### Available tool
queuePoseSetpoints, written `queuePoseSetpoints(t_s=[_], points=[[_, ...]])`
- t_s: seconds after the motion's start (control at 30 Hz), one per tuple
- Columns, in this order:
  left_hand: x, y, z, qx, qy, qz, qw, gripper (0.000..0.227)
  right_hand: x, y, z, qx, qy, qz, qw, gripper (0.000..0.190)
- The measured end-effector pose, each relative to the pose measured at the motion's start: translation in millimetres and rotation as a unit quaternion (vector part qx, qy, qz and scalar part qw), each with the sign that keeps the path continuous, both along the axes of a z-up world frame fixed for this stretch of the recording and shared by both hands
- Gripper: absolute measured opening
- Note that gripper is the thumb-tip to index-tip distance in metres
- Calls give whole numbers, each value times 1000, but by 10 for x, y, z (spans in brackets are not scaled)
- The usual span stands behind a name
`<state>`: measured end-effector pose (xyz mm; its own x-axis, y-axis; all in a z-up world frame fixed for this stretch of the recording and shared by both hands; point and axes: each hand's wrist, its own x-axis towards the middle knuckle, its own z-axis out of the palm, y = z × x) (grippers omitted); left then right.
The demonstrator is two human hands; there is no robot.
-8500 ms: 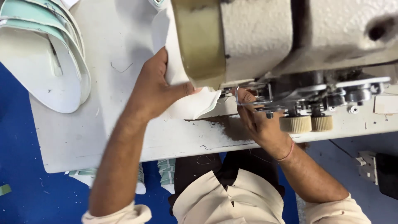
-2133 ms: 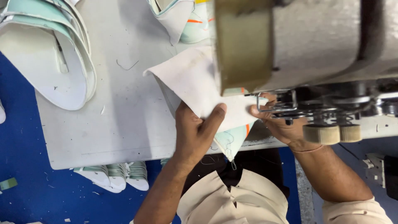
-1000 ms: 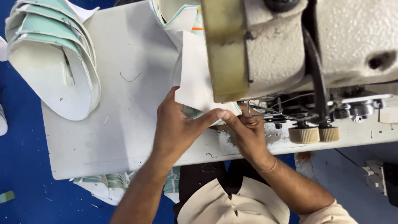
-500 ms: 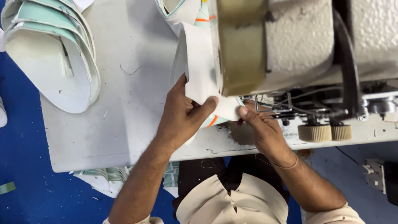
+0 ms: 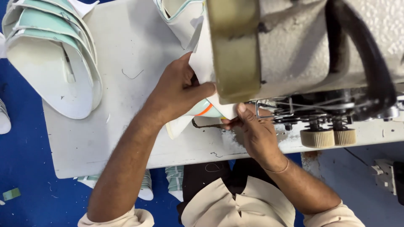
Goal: The person handles a white slipper with teal and orange accents, turning it over and adjusting the fabric lining. They then place the slipper under the needle of a sewing machine and guide it through to stitch the edges.
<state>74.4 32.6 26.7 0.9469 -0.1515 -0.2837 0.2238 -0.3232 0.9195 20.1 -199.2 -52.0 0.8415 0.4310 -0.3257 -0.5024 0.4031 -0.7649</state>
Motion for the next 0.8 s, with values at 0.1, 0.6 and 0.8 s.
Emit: queuePoseSetpoints(t_s=[0.1, 0.6, 0.8], points=[[97, -34, -103, -34, 5, -1, 999, 51, 87, -36, -70, 7, -2, -4, 1000, 34], [-179, -103, 588, 330, -79, -50, 939, 41, -141, 161, 192, -5, 22, -73, 997, 22], [-410, -236, 493, 354, 13, 37, 934, 67, -378, 304, 182, -41, -69, -89, 993, 7]])
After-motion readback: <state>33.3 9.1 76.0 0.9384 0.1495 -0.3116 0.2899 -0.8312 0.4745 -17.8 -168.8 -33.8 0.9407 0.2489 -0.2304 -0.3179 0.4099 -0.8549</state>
